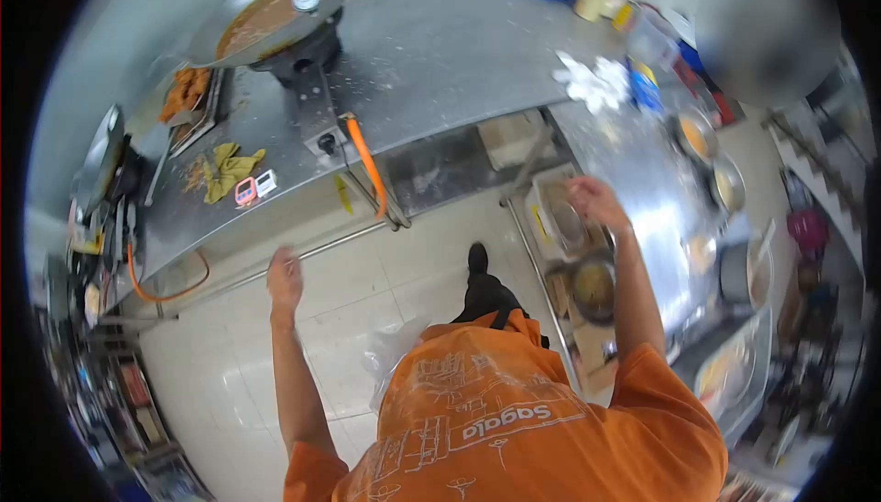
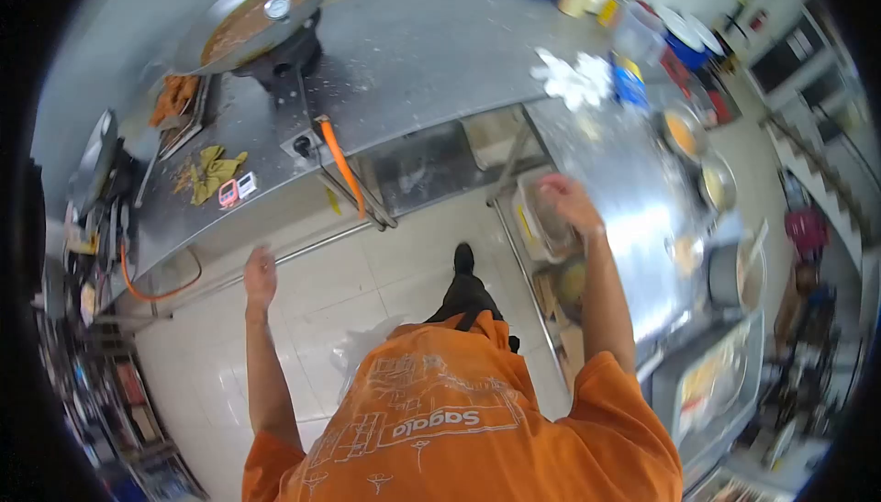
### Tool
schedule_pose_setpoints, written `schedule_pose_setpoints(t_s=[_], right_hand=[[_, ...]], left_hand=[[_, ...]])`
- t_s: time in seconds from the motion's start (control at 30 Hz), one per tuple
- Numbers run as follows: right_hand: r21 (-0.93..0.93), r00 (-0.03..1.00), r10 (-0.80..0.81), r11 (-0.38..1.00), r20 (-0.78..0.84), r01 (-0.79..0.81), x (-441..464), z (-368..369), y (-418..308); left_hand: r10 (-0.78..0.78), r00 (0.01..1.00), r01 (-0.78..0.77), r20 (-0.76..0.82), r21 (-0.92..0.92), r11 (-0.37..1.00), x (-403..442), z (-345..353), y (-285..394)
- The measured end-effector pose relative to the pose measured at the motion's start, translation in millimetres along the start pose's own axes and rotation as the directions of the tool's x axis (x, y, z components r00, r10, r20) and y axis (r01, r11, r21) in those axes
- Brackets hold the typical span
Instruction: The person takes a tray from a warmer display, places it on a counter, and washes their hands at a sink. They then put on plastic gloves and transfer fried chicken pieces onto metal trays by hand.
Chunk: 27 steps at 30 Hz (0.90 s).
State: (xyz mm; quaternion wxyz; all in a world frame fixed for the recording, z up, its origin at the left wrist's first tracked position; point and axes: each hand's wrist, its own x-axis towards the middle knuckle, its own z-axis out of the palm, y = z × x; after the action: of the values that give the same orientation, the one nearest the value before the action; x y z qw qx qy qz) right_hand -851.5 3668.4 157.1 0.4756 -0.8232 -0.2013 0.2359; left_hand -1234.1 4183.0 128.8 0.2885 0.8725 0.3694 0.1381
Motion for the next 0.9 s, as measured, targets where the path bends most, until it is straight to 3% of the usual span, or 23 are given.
schedule_pose_setpoints(t_s=[0.03, 0.1, 0.13, 0.17, 0.3, 0.37, 0.4, 0.43, 0.47, 0.5, 0.53, 0.57, 0.6, 0.63, 0.67, 0.7, 0.73, 0.77, 0.83, 0.9], right_hand=[[-0.023, 0.993, -0.121, 0.992, 0.005, 0.121, 49.5, -26.6, 10.7], [-0.003, 0.996, -0.052, 0.999, -0.071, 0.052, 139.7, -77.5, 27.4], [0.036, 0.995, -0.001, 0.999, -0.103, 0.005, 173.4, -101.8, 26.0], [-0.114, 0.991, -0.007, 0.993, -0.137, -0.008, 203.8, -123.3, 22.6], [-0.312, 0.945, 0.022, 0.941, -0.326, -0.129, 296.0, -190.9, 44.9], [-0.627, 0.924, -0.329, 0.766, -0.194, 0.142, 364.0, -240.5, 138.7], [-0.768, 0.920, -0.380, 0.617, -0.100, 0.171, 373.4, -237.4, 153.3], [-0.881, 0.920, -0.391, 0.440, -0.014, 0.174, 379.0, -232.0, 160.7], [-0.900, 0.956, -0.285, 0.431, -0.064, 0.068, 380.4, -224.3, 170.9], [-0.855, 0.929, -0.341, 0.516, -0.144, 0.057, 368.9, -216.5, 176.3], [-0.838, 0.910, -0.312, 0.542, -0.274, -0.066, 346.8, -197.5, 135.2], [-0.732, 0.881, -0.233, 0.661, -0.412, -0.168, 333.7, -187.0, 106.7], [-0.723, 0.874, -0.224, 0.666, -0.432, -0.186, 319.7, -182.9, 72.0], [-0.714, 0.868, -0.219, 0.671, -0.446, -0.198, 312.4, -185.0, 52.1], [-0.683, 0.853, -0.264, 0.717, -0.451, -0.139, 313.7, -192.1, 56.1], [-0.654, 0.836, -0.310, 0.753, -0.452, -0.075, 316.1, -200.4, 61.8], [-0.682, 0.770, -0.457, 0.731, -0.445, 0.040, 319.5, -202.2, 76.8], [-0.770, 0.735, -0.563, 0.632, -0.379, 0.087, 314.9, -197.5, 68.3], [-0.669, 0.830, -0.347, 0.742, -0.437, -0.043, 308.7, -171.0, 51.7], [-0.776, 0.900, -0.230, 0.608, -0.370, -0.164, 306.5, -167.3, 40.7]], left_hand=[[0.455, 0.880, -0.392, -0.135, 0.334, 0.857, 21.9, 11.3, 28.8], [0.590, 0.807, -0.563, -0.017, 0.278, 0.778, 49.9, 12.7, 126.3], [0.626, 0.780, -0.608, 0.010, 0.248, 0.754, 65.2, 18.1, 159.5], [0.618, 0.775, -0.627, 0.132, 0.283, 0.726, 74.8, 16.5, 189.5], [0.511, 0.838, -0.546, 0.192, 0.311, 0.778, 101.1, 20.4, 253.5], [0.466, 0.868, -0.496, 0.171, 0.315, 0.809, 111.0, 37.4, 249.9], [0.474, 0.869, -0.494, 0.144, 0.311, 0.812, 114.0, 50.6, 230.4], [0.406, 0.885, -0.448, 0.227, 0.176, 0.877, 115.8, 57.6, 214.3], [0.296, 0.932, -0.338, 0.209, 0.209, 0.918, 105.7, 79.7, 180.2], [0.301, 0.935, -0.337, 0.190, 0.201, 0.920, 92.7, 98.4, 141.0], [0.119, 0.953, -0.186, 0.280, 0.225, 0.957, 71.5, 121.0, 80.7], [-0.258, 0.886, 0.142, 0.384, 0.304, 0.942, 50.7, 129.7, 55.6], [-0.364, 0.867, 0.304, 0.339, 0.218, 0.927, 8.1, 145.9, -1.0], [-0.427, 0.829, 0.362, 0.361, 0.235, 0.902, -38.2, 166.3, -69.5], [-0.498, 0.803, 0.355, 0.326, 0.409, 0.841, -99.5, 176.7, -119.3], [-0.746, 0.343, 0.613, 0.571, 0.466, 0.638, -141.6, 176.4, -148.7], [-0.800, 0.120, 0.734, 0.588, 0.490, 0.470, -180.3, 165.0, -135.9], [-0.809, 0.039, 0.816, 0.586, 0.449, 0.364, -207.3, 156.9, -116.6], [-0.815, 0.001, 0.903, 0.579, 0.350, 0.250, -231.6, 144.5, -94.1], [-0.819, 0.039, 0.948, 0.573, 0.237, 0.211, -231.1, 139.1, -92.0]])
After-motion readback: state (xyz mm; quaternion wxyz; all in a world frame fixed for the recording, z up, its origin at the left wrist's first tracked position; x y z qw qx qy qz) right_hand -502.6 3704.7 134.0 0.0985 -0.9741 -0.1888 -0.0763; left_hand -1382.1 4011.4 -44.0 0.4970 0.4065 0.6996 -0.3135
